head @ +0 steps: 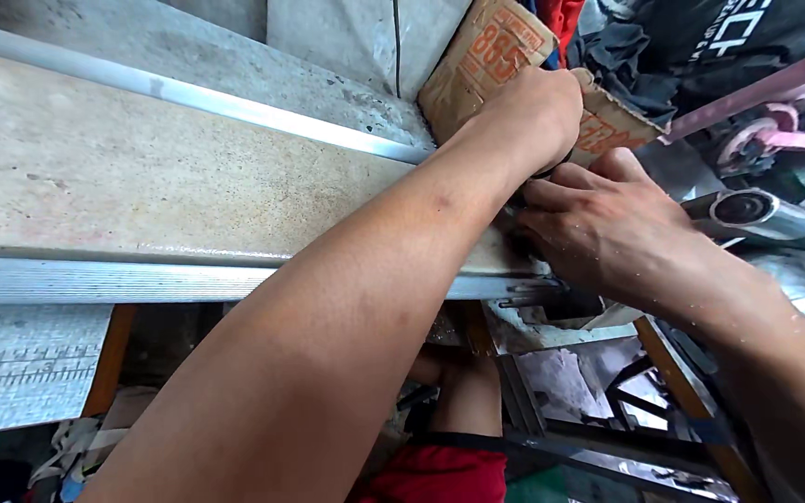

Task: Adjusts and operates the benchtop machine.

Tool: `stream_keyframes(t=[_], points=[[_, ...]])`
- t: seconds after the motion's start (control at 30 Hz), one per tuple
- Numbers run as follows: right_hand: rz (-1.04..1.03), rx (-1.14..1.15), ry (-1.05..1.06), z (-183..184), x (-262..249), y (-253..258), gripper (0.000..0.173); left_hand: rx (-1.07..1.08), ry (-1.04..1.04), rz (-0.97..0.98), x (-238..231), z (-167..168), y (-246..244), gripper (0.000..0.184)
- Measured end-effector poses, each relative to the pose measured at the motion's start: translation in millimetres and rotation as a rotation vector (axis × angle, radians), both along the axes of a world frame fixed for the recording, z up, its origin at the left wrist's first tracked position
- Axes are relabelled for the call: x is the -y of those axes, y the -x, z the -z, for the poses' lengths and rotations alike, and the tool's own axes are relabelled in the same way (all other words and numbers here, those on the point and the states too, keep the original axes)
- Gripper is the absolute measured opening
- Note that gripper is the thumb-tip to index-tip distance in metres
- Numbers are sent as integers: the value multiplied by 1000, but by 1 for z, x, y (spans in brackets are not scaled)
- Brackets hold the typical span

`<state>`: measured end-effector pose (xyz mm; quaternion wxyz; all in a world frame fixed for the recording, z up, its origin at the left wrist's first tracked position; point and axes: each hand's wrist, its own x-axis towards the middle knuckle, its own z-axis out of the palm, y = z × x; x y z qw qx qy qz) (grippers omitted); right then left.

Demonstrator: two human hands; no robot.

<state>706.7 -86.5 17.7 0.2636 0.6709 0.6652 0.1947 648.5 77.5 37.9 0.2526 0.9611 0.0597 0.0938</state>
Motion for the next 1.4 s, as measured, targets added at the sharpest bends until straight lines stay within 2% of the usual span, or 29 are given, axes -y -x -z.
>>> stream_keyframes(t=[0.23,0.83,1.0,1.4], points=[[-12,-37,-4,0,2,-3,8,-5,-2,-2,1,-1,1,21],[-33,-35,-49,6,2,3,19,-20,-20,-12,2,-2,0,21],[-8,-16,-33,6,2,1,13,-6,0,-14,1,1,0,23],[-55,-21,-55,8,5,-1,18,3,-10,0,0,1,-1,21]])
